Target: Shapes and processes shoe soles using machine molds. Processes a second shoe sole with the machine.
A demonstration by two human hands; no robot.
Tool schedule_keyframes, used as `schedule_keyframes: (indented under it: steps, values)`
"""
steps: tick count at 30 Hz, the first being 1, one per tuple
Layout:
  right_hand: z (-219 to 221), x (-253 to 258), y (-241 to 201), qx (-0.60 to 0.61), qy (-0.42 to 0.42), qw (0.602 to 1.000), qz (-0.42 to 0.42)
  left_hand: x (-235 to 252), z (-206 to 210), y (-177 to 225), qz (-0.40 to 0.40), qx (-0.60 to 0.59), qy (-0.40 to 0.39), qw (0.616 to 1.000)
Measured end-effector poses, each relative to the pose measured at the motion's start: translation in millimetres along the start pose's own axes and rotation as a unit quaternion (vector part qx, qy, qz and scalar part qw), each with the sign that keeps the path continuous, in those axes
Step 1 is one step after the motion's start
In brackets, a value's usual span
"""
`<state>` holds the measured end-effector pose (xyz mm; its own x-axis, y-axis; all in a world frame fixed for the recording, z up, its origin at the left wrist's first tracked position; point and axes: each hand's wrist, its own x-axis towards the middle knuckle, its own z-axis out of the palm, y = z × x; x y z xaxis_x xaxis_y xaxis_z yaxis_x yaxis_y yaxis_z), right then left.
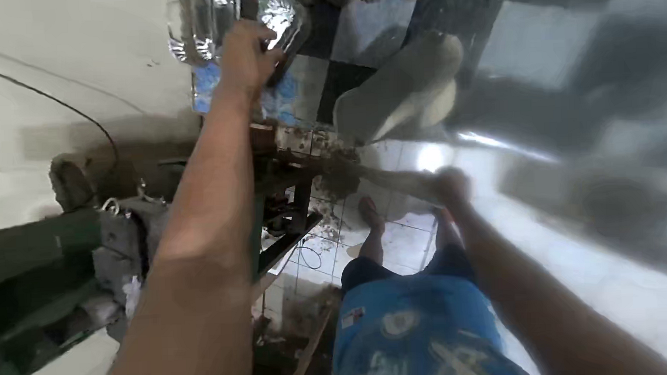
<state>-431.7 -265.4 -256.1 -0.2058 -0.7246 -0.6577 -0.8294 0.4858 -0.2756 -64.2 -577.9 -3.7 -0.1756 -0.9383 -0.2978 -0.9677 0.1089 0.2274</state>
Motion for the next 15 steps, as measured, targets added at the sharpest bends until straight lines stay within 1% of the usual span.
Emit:
schedule_keyframes:
  steps: [2,5,6,7,9,11,13,15]
  values:
    - [13.7,16.4,15.6,0.015,0.012,1.000,-0.010,18.4,7.0,-1.4,-0.007,0.020,-0.017,1.000]
    - [29.0,23.7,29.7,0.048,0.033,0.998,-0.020,23.8,19.9,-1.8,-0.004,0.037,-0.069,0.997]
    - [29.9,19.8,31.4,0.055,0.033,0.998,-0.021,23.7,23.9,-2.3,0.001,0.040,-0.073,0.996]
    - [27.2,16.4,28.9,0.062,0.027,0.998,-0.020,26.1,24.8,-3.5,0.008,0.040,-0.061,0.997]
    - [14.8,2.0,17.1,0.076,0.017,0.997,-0.031,33.6,20.2,-6.9,0.017,0.030,-0.031,0.999]
    - [-11.4,-23.4,2.9,0.060,0.026,0.996,-0.061,32.4,18.0,2.1,-0.019,0.015,-0.030,0.999]
    - [-39.7,-51.3,-9.7,0.053,0.034,0.994,-0.092,23.9,12.6,25.4,-0.066,0.029,-0.043,0.996]
    - [-54.8,-69.9,-3.5,0.078,0.043,0.985,-0.148,10.1,6.6,55.3,-0.075,0.071,-0.043,0.994]
